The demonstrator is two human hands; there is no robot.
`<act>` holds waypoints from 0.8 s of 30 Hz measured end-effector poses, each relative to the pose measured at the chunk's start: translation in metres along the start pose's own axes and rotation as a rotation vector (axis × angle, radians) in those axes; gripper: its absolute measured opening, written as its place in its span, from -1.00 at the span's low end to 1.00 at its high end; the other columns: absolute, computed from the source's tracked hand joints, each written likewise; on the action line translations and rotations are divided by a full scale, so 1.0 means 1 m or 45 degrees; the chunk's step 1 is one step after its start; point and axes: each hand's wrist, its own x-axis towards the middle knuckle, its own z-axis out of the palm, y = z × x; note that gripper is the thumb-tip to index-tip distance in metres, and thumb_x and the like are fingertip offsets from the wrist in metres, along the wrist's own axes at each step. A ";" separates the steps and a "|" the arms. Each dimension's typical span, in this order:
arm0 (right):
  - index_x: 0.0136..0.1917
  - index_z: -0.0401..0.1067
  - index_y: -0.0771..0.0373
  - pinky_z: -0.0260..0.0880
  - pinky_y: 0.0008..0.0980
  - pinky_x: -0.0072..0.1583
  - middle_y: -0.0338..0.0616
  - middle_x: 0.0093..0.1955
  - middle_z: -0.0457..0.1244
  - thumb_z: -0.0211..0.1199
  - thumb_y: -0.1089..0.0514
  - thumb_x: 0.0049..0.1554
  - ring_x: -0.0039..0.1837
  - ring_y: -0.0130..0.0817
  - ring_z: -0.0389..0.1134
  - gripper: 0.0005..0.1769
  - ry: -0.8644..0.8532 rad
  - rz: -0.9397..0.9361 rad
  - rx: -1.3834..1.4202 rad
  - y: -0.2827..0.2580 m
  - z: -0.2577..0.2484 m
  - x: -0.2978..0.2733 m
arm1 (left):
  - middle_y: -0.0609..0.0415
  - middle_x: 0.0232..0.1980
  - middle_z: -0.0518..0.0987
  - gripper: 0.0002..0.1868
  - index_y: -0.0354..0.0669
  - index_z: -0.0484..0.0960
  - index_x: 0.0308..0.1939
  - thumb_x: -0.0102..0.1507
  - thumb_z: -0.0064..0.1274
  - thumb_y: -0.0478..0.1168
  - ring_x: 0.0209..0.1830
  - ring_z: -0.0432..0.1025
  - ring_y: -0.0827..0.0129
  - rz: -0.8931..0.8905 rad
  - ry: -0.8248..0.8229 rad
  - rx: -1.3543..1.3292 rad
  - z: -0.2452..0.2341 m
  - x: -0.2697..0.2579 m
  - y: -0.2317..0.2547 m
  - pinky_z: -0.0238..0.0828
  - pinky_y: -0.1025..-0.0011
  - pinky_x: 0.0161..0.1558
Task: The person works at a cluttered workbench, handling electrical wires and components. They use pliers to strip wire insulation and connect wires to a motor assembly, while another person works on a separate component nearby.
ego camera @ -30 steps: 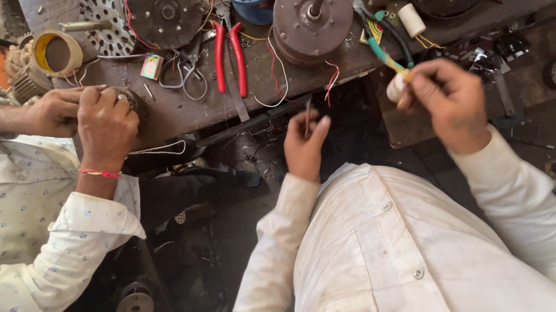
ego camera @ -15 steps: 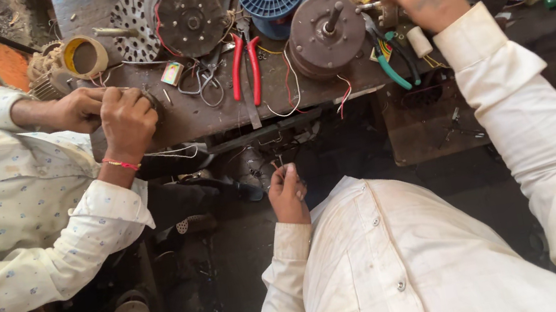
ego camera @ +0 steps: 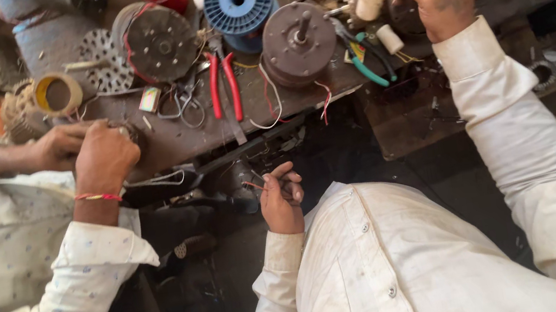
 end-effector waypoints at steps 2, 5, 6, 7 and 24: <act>0.21 0.53 0.46 0.49 -0.48 0.06 -0.01 0.13 0.42 0.14 0.47 0.35 0.06 -0.34 0.49 -0.79 -0.012 -0.019 -0.031 -0.012 -0.009 -0.001 | -0.02 -0.24 0.59 -0.43 -0.42 0.54 0.11 0.49 -0.32 0.07 -0.51 0.32 0.47 0.001 -0.067 0.067 0.006 0.001 0.005 0.21 0.51 -0.45; 0.23 0.53 0.46 0.48 -0.46 0.05 0.01 0.14 0.42 0.15 0.45 0.37 0.03 -0.35 0.48 -0.78 0.007 -0.033 -0.099 -0.020 -0.024 0.003 | 0.00 -0.21 0.60 -0.41 -0.42 0.54 0.16 0.50 -0.33 0.08 -0.49 0.30 0.50 0.044 -0.213 0.157 0.016 0.005 0.009 0.19 0.54 -0.44; 0.24 0.54 0.46 0.47 -0.46 0.04 0.01 0.15 0.42 0.15 0.45 0.38 0.01 -0.35 0.48 -0.78 0.018 -0.031 -0.124 -0.021 -0.028 0.003 | 0.01 -0.20 0.60 -0.40 -0.43 0.55 0.19 0.53 -0.33 0.08 -0.50 0.24 0.55 0.084 -0.259 0.201 0.020 0.007 0.011 0.15 0.57 -0.44; 0.26 0.52 0.45 0.48 -0.44 0.03 0.01 0.18 0.41 0.15 0.42 0.40 0.03 -0.33 0.49 -0.79 0.046 -0.067 -0.036 -0.020 -0.031 0.007 | 0.02 -0.19 0.59 -0.39 -0.45 0.56 0.21 0.56 -0.33 0.08 -0.50 0.19 0.60 0.137 -0.303 0.244 0.025 0.010 0.015 0.11 0.61 -0.43; 0.19 0.53 0.33 0.35 -0.54 -0.10 -0.21 -0.10 0.33 0.25 0.20 0.40 -0.14 -0.56 0.32 -0.82 0.134 0.064 -0.179 0.013 0.044 -0.020 | 0.00 0.14 0.64 -0.62 -0.24 0.54 0.25 0.55 -0.30 -0.12 0.15 0.52 0.27 1.012 -0.155 0.891 0.144 0.154 0.080 0.40 0.39 0.24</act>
